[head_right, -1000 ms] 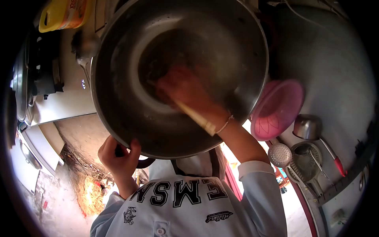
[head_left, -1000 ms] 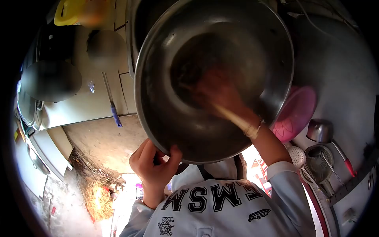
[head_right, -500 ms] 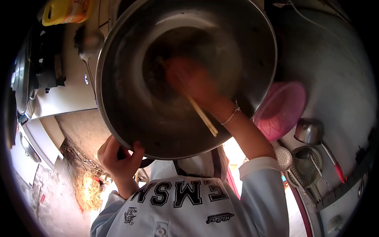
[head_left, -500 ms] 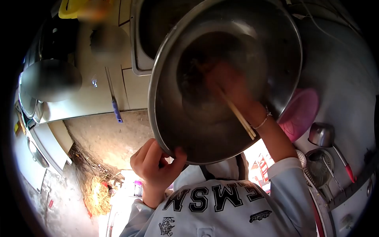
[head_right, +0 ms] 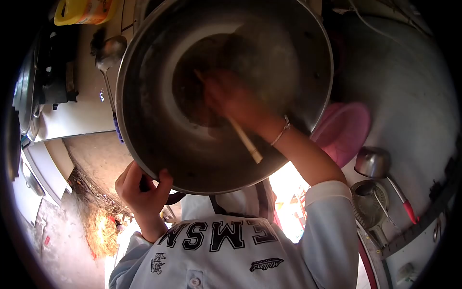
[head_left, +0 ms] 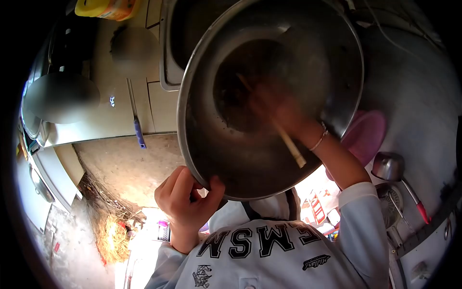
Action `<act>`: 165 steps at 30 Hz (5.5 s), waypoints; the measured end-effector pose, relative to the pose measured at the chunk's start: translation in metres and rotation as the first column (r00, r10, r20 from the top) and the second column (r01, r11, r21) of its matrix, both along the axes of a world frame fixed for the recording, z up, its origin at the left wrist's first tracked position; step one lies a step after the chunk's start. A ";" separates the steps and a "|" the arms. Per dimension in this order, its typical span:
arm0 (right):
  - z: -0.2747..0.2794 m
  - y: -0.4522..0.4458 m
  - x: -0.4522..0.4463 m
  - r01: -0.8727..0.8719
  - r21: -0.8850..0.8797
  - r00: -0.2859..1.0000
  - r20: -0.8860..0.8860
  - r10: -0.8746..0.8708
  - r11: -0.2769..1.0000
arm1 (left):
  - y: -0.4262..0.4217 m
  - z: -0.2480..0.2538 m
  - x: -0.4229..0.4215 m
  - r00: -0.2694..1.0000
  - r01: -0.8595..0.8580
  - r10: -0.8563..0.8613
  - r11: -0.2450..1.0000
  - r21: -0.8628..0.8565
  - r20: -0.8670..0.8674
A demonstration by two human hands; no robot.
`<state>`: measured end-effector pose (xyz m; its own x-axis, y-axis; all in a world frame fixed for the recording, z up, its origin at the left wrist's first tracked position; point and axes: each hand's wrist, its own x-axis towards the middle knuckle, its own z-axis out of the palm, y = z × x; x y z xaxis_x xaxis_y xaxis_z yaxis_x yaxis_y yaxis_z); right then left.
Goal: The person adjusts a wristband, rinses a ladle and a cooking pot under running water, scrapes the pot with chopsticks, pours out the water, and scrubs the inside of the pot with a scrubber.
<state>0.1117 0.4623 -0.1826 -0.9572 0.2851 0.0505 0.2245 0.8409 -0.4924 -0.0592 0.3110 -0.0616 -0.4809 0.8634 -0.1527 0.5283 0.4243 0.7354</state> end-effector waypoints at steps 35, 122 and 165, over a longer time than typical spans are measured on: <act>-0.012 0.030 -0.011 -0.464 0.070 0.879 -0.084 0.469 0.883 | 0.000 -0.004 -0.008 0.999 0.045 -0.044 0.998 0.033 -0.010; 0.017 -0.058 0.001 0.746 -0.618 0.342 0.035 -0.939 0.248 | -0.138 -0.093 0.041 0.937 -0.347 0.334 0.921 0.175 0.099; -0.021 -0.037 -0.117 0.751 -0.563 0.454 0.063 -0.889 0.344 | -0.099 -0.114 0.142 0.902 -0.281 0.122 0.894 0.349 0.415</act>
<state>-0.0049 0.4251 -0.2035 -0.1967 0.9639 -0.1797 0.4980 -0.0597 -0.8651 0.0825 0.2119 -0.1753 -0.6263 0.7791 -0.0266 0.1156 0.1266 0.9852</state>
